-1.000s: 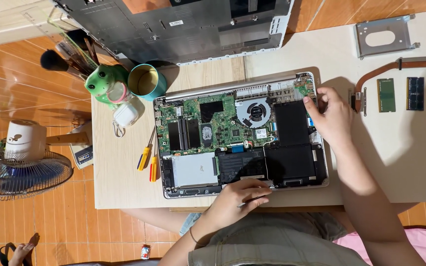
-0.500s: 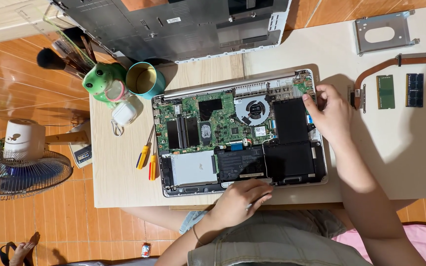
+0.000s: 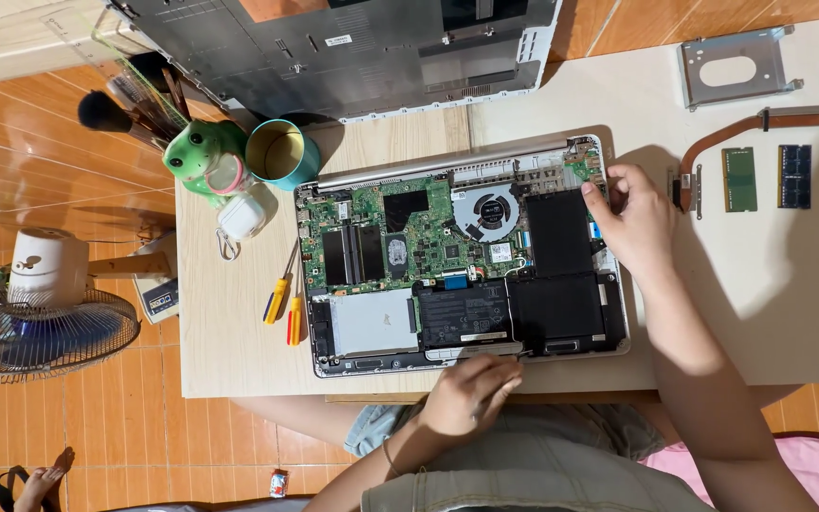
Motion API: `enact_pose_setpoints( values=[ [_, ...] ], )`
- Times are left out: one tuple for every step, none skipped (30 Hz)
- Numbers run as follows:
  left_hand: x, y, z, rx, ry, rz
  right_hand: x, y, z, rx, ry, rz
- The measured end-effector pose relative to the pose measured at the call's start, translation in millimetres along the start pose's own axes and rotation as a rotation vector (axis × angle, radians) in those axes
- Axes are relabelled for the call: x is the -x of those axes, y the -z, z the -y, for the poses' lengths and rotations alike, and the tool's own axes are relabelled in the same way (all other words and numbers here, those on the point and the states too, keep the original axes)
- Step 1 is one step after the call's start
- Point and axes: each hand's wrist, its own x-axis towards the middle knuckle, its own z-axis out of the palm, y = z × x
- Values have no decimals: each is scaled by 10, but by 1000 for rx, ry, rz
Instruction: The person removes and adjusts internal components such as the fan, battery, and motherboard of a laptop.
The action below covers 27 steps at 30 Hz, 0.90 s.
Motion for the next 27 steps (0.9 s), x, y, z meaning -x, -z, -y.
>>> enact_pose_setpoints(
  values=[
    [-11,4,-16,92,122,0,3,1,7,3,0,3],
    [-91,49,-51,90,124,-3,7,1,11,0,3,6],
    [-170,96,-87,92,225,52,12,3,18,-16,-27,22],
    [-258,144,-117,93,322,108,3,6,27,-32,-55,35],
    [-290,211,-137,89,323,103,16,2,34,-35,-51,35],
    [-340,277,-146,129,276,149,9,8,38,-26,-60,48],
    [-395,343,-162,168,230,194,-2,21,42,-18,-69,60],
    [-409,402,-211,161,218,191,4,17,38,-20,-62,48],
    [-427,462,-263,93,79,128,5,17,36,-10,-68,47],
    [-450,535,-314,23,-60,66,-5,9,45,-2,-74,46],
    [-424,579,-289,14,-72,63,-28,11,35,-7,-66,34],
    [-379,623,-269,-80,-76,27,-21,3,22,14,-64,36],
    [-330,665,-244,-174,-80,-10,-13,-11,6,35,-62,37],
    [-292,696,-107,-180,-82,-11,-21,-26,-20,30,-58,35],
    [-251,729,34,-330,-4,15,-28,-47,-47,32,-58,40],
    [-201,759,171,-477,78,42,-23,-67,-77,35,-58,47],
    [-276,809,210,-481,78,41,-22,-68,-70,31,-55,47],
    [-348,856,246,-592,65,14,-19,-62,-66,25,-57,47],
    [-419,904,284,-703,52,-13,-16,-58,-61,19,-59,47],
    [-436,897,319,-704,51,-15,-12,-42,-30,19,-57,46],
    [-455,891,355,-757,53,-29,-10,-25,0,22,-79,55],
    [-483,885,395,-811,54,-44,-20,-6,31,26,-100,64],
    [-506,944,340,-812,52,-48,-21,-1,31,26,-97,61],
    [-524,1003,282,-773,87,-31,-20,0,33,17,-99,63],
    [-541,1062,225,-734,122,-15,-19,-1,34,9,-100,66],
    [-476,1157,248,-736,123,-18,-13,-30,-18,8,-96,67],
    [-410,1250,273,-781,201,-143,-8,-62,-72,33,-56,36]
  ],
)
